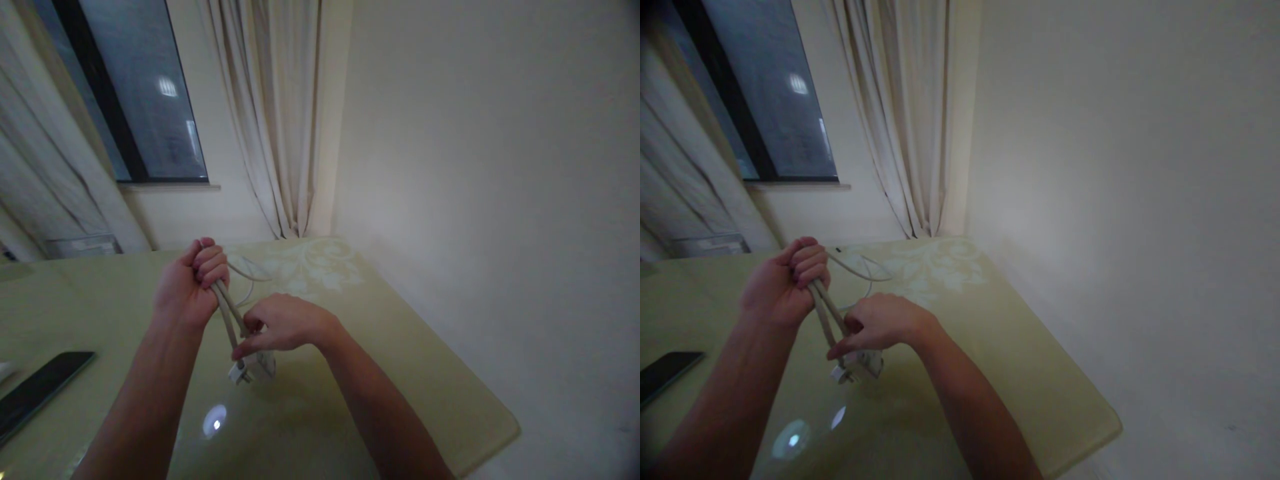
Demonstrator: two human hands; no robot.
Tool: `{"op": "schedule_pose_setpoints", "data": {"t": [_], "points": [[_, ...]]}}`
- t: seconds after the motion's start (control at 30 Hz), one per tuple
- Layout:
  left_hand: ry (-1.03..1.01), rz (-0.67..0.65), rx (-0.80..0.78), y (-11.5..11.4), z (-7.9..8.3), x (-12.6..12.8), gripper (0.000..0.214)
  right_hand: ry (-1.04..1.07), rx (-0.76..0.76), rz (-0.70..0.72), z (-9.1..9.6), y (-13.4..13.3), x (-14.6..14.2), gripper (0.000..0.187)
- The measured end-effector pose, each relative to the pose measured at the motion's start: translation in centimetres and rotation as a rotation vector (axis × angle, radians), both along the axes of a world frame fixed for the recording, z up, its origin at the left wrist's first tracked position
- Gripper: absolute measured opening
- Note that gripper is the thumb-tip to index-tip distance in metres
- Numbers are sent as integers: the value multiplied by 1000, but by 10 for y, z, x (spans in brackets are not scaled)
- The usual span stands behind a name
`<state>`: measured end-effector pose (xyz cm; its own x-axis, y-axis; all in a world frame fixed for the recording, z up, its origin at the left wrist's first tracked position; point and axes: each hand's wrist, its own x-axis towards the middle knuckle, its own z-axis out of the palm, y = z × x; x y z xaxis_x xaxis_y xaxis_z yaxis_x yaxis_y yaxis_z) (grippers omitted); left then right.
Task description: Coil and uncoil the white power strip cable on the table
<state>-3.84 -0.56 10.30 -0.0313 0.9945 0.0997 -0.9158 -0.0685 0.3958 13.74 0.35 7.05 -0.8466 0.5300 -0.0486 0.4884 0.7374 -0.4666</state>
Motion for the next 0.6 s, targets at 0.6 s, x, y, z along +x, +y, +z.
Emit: {"op": "schedule_pose_setpoints", "data": {"t": [0.6], "points": [[821, -39, 144, -10, -17, 38, 51, 1343, -1080, 45, 16, -16, -3, 40]]}}
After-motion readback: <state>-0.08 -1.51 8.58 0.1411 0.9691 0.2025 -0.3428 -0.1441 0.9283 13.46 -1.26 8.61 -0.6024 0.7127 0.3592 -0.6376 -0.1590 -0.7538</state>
